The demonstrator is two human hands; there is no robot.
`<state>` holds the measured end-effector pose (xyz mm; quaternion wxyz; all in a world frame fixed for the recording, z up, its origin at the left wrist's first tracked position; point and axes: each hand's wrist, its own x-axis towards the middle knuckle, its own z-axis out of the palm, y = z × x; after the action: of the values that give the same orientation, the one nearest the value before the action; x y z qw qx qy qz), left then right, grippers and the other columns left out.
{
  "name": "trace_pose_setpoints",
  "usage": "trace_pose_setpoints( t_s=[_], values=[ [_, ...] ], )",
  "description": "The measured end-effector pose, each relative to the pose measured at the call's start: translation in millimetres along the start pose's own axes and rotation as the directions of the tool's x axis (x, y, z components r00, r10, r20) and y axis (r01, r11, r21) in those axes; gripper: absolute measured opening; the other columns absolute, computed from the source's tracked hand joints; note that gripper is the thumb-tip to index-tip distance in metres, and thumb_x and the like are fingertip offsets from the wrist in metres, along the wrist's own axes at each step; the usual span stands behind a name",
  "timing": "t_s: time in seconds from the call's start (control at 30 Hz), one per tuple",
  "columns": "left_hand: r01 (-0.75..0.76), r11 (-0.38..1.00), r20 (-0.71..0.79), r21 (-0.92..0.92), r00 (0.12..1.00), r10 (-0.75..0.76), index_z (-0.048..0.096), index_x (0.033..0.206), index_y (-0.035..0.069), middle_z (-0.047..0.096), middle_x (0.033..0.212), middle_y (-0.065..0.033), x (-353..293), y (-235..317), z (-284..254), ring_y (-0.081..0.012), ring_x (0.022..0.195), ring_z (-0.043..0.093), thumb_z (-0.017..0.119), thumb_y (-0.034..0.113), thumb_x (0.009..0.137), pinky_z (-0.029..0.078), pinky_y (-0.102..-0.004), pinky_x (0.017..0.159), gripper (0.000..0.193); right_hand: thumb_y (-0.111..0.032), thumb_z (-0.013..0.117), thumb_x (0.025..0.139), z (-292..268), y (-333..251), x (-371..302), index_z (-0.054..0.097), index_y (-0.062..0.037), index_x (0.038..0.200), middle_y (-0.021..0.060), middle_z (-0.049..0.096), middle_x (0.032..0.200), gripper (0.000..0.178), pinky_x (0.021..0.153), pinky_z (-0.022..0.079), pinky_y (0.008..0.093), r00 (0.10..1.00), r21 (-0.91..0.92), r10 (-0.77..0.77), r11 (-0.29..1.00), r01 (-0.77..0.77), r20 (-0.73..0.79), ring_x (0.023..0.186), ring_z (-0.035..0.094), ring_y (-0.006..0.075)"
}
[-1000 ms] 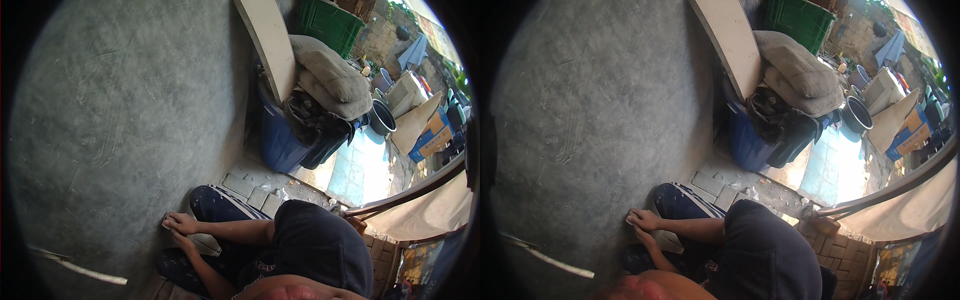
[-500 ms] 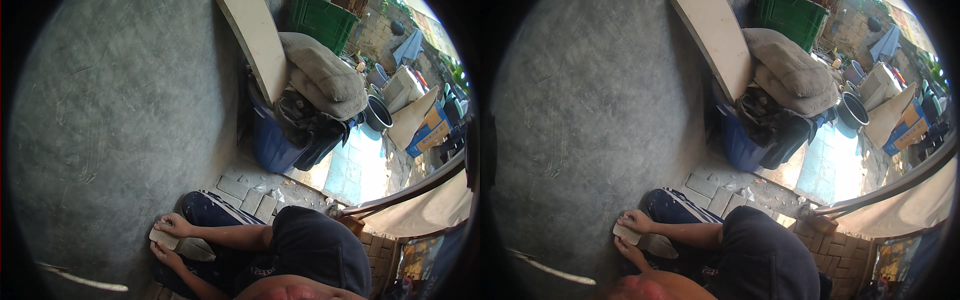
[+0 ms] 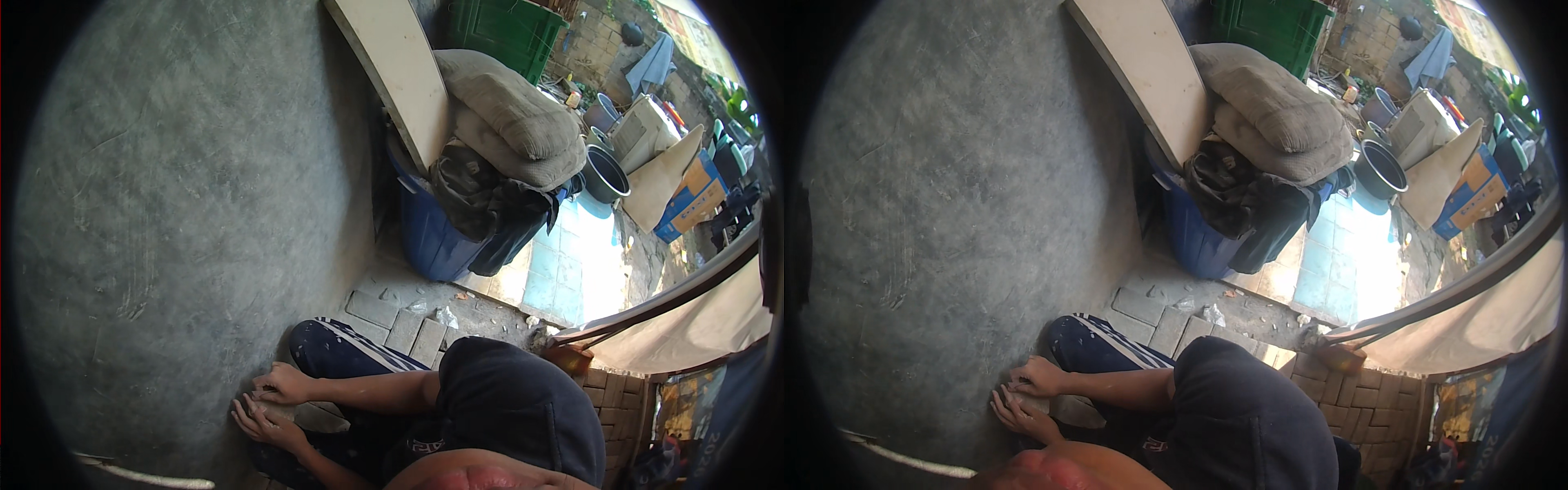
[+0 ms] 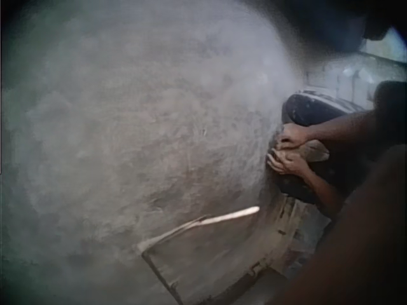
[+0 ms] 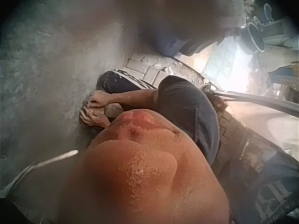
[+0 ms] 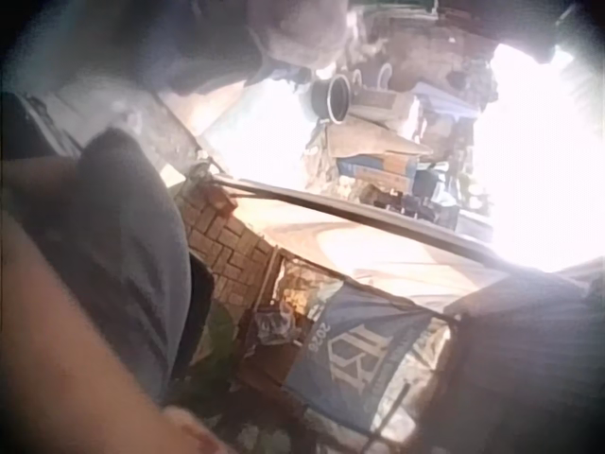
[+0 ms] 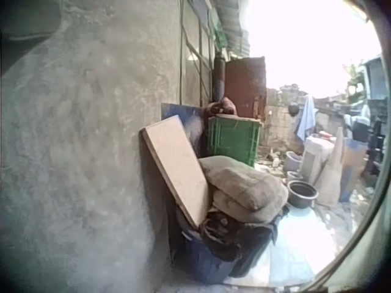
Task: The person sands a concrete wall with sandpaper, folds the sandpaper, and rubs the wall surface with their hands.
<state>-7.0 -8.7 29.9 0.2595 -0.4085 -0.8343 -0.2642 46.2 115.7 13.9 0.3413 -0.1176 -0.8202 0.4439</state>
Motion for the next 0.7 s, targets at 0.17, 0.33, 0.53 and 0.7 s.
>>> trace_pose_setpoints(
  t_s=[0.17, 0.33, 0.53, 0.7],
  values=[
    [0.3, 0.864, 0.209, -0.405, 0.95, -0.232, 0.059, 0.113, -0.005, 0.056, 0.126, -0.02, -6, -21, 12, -0.0355, 0.123, 0.048, 0.04, 0.028, 0.102, 0.037, -0.0463, 0.104, 0.039, -0.028, 0.06, 0.088, 5, 3, -1, 0.061, -0.0111, 0.083, 0.0077, 0.062, 0.073, 0.017, 0.07, 0.038, 0.0394, 0.994, 0.055, -0.049, 0.998, 0.043, 0.095, 0.068, 0.056, 0.03],
    [0.561, 0.532, 0.37, -0.634, 0.824, -0.429, 0.058, 0.113, -0.005, 0.059, 0.117, -0.0198, -11, -30, 14, -0.0296, 0.11, 0.055, 0.042, 0.027, 0.101, 0.041, -0.0394, 0.098, 0.038, -0.027, 0.057, 0.091, 7, 0, -2, 0.064, -0.0115, 0.089, 0.0073, 0.062, 0.073, 0.017, 0.071, 0.037, 0.0376, 0.984, 0.054, -0.092, 0.995, 0.085, 0.155, 0.067, 0.056, 0.0283],
    [0.687, 0.421, 0.477, -0.592, 0.72, -0.504, 0.056, 0.11, -0.005, 0.058, 0.105, -0.0182, -15, -33, 15, -0.0274, 0.099, 0.057, 0.042, 0.03, 0.1, 0.046, -0.0397, 0.089, 0.039, -0.028, 0.057, 0.093, 2, 0, 0, 0.069, -0.0114, 0.099, 0.0072, 0.06, 0.062, 0.021, 0.073, 0.037, 0.0361, 0.957, 0.03, -0.245, 0.969, 0.243, 0.152, 0.059, 0.056, 0.0257],
    [0.733, 0.297, 0.557, -0.612, 0.666, -0.496, 0.053, 0.117, -0.007, 0.056, 0.113, -0.0192, -13, -28, 11, -0.0286, 0.104, 0.056, 0.042, 0.035, 0.099, 0.046, -0.0403, 0.091, 0.047, -0.026, 0.058, 0.092, 6, 2, 0, 0.068, -0.0082, 0.092, 0.0077, 0.059, 0.059, 0.02, 0.073, 0.037, 0.0358, 0.958, 0.025, -0.266, 0.964, 0.265, 0.104, 0.057, 0.056, 0.0255]
  ],
)
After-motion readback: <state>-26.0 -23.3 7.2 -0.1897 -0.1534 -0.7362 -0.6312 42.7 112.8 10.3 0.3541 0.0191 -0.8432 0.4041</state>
